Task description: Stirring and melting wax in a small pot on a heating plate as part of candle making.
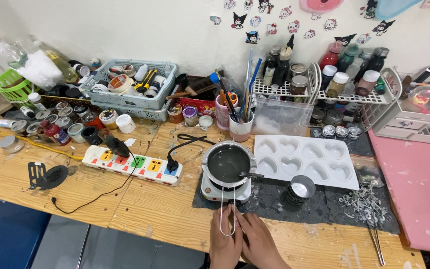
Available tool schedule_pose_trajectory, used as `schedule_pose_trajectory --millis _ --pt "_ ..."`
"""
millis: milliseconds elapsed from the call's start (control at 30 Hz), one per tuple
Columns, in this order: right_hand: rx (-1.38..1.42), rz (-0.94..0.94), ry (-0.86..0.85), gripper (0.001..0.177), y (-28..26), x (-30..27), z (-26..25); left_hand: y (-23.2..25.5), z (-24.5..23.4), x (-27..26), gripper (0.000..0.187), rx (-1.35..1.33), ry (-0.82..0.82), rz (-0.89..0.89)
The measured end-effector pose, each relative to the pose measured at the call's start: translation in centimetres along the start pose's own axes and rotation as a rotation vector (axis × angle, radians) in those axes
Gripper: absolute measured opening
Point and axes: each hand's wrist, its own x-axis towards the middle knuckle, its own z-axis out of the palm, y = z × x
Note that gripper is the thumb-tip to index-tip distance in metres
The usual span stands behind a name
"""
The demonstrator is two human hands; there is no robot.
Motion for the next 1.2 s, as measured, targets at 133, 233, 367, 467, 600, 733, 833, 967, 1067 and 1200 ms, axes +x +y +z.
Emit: schedule_pose_trajectory --millis 133,233,367,467,600,733,833,967,1067,1200 --pt "0.085 -0.018 0.044 0.062 1.2 -0.5 0.0 0.6 -0.3 0.1 0.048 0.009 -0.02 -0.037" --pt "0.314 0.226 0.308 0.044 4.9 -0.5 0.4 0.8 -0.7 0.1 0.049 0.096 0.037 -0.008" --pt "0.144 0.546 0.125 0.056 2.2 3.5 -5.5 0.0 0.1 -0.4 0.028 0.086 -0.016 0.121" --pt "0.02 0.368 -0.018 0.069 3.5 5.3 -6.0 2.2 -0.3 0.1 0.02 0.08 -0.101 0.191" --pt "-0.085 0.161 -0.007 0.05 6.6 6.3 -4.6 3.5 0.3 0.9 0.023 0.055 -0.194 0.19" --pt "-0.077 0.211 0.063 0.026 5.7 5.9 -4.5 4.3 0.3 1.1 0.028 0.097 -0.189 0.095" --pt "-0.064 0.256 0.059 0.017 4.8 5.8 -4.8 3.8 0.2 0.9 0.029 0.148 -0.123 0.088" --pt "-0.067 0.226 0.115 0.015 4.3 5.7 -4.7 2.5 0.2 0.5 0.023 0.118 -0.088 0.133" --pt "-0.098 0.202 0.125 0.013 4.3 5.4 -4.3 1.3 0.5 0.2 0.017 0.108 -0.093 0.123" --pt "-0.214 0.182 0.095 0.013 4.8 4.8 -4.2 2.5 -0.4 0.7 0.014 0.095 -0.176 -0.003"
